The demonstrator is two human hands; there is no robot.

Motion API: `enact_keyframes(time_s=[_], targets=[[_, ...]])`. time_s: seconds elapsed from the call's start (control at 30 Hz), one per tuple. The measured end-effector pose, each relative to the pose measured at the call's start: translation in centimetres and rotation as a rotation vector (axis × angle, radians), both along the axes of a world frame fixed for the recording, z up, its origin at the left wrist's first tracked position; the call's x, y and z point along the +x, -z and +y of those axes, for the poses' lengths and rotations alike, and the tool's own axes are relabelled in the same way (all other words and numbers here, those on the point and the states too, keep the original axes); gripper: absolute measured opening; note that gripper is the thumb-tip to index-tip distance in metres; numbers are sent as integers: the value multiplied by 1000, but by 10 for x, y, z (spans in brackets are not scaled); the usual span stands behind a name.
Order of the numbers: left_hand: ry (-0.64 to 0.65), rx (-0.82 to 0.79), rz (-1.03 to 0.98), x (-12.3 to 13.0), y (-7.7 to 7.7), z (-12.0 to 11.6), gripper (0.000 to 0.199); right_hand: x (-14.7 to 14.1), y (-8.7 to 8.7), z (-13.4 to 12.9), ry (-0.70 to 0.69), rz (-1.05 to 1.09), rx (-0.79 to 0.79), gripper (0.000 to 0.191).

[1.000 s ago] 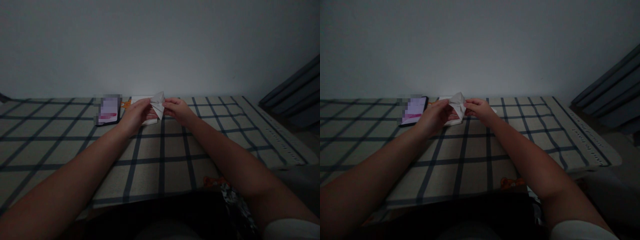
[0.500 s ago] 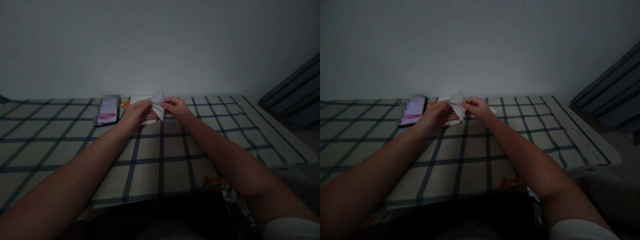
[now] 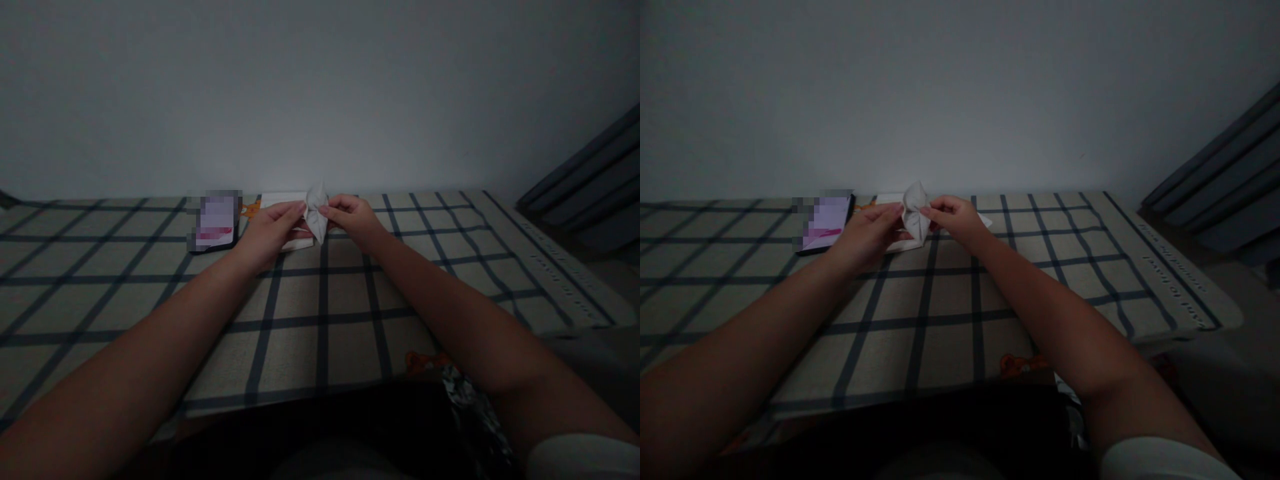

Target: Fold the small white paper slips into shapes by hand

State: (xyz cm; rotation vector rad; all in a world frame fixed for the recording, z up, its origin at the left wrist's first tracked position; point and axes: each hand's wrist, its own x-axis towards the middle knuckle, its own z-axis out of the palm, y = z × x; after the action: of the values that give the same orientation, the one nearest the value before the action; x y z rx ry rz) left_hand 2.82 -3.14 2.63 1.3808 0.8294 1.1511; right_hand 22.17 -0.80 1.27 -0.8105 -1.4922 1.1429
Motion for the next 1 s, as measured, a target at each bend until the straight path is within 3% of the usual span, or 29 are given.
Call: enact_keyframes(time_s=[0.27,0.53,1.0], targets=[[-109,93,154,-2,2,1,52,0,-2,-2,-5,-21,17,44],[-158,55,179,-1,0,0,52,-1,-1,-2,-27,-47,7,46],[-174,-39,72,2,-2,-1,37,-4,-2,-6,-48,-32,-3,45]])
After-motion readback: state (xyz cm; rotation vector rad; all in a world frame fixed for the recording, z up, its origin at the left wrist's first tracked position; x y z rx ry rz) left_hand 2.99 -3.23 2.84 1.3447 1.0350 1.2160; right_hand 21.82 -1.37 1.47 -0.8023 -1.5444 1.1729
